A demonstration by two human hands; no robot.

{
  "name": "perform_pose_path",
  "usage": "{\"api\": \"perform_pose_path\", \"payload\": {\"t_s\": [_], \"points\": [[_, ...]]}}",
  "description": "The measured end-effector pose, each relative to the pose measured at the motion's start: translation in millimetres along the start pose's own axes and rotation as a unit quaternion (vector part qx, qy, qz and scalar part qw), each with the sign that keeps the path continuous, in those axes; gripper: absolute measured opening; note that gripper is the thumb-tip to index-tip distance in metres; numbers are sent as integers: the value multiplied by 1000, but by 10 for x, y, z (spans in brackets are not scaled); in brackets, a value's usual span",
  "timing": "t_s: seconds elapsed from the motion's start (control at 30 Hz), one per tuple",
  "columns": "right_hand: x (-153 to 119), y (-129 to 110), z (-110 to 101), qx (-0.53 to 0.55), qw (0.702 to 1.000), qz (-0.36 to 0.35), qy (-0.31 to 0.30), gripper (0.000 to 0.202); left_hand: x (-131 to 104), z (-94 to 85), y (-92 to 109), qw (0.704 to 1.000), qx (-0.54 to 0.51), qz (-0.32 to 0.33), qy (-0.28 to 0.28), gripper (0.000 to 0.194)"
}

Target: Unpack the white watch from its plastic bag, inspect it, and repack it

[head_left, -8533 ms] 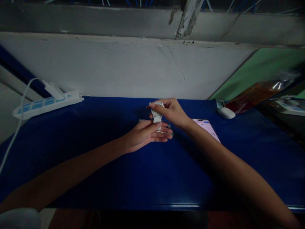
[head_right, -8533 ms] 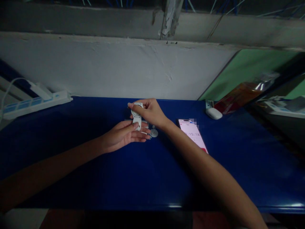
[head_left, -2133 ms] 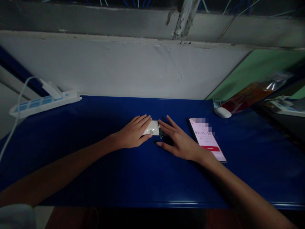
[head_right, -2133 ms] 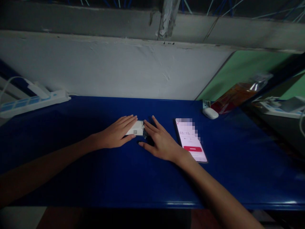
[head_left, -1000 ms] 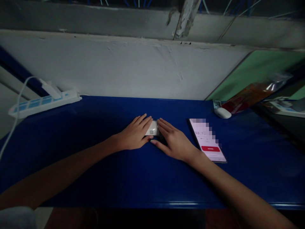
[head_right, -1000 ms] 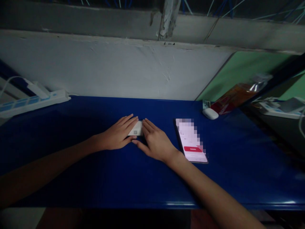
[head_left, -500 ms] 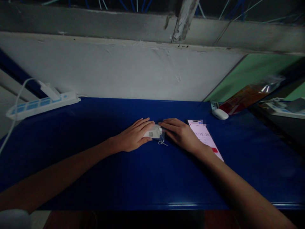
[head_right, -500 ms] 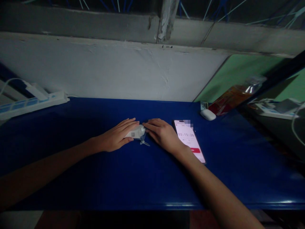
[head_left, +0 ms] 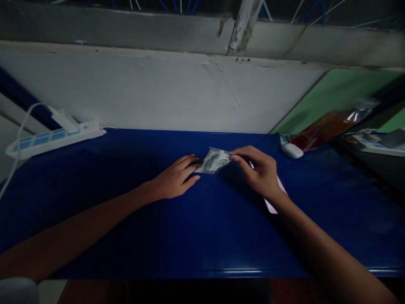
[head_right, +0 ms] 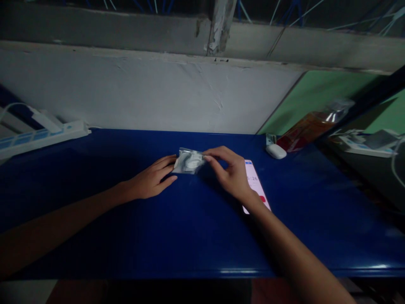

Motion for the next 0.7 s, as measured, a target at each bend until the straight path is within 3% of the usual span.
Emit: {"api": "perform_pose_path", "payload": {"t_s": [0.1, 0.17, 0.27, 0.33, 0.53, 0.7], "points": [[38, 128, 55, 78, 993, 88, -15, 21, -7, -4, 2, 1000, -1, -6, 10, 46], [45, 197, 132, 116, 984, 126, -49, 24, -15, -9, 1, 1000, 3, -13, 18, 66], [25, 232, 256, 111, 978, 135, -111, 29, -25, -25, -2, 999, 14, -29, 26, 105], [3, 226, 308, 84, 980, 117, -134, 31, -24, -35, 7, 999, 12, -28, 21, 119], [-80, 213, 416, -56, 983, 28, -174, 38, -11, -13, 27, 999, 7, 10, -34, 114], [-143, 171, 476, -155, 969, -53, -184, 43, -6, 28, -5, 999, -13, -5, -45, 108]]}}
Point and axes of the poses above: each hand's wrist, its own x-axis towards the middle knuckle, its own z-axis out of the palm, y = z × x, the point moved 5 cm from there along x, towards the middle knuckle, and after that the axes turned 9 degrees about z, right-handed, at the moved point
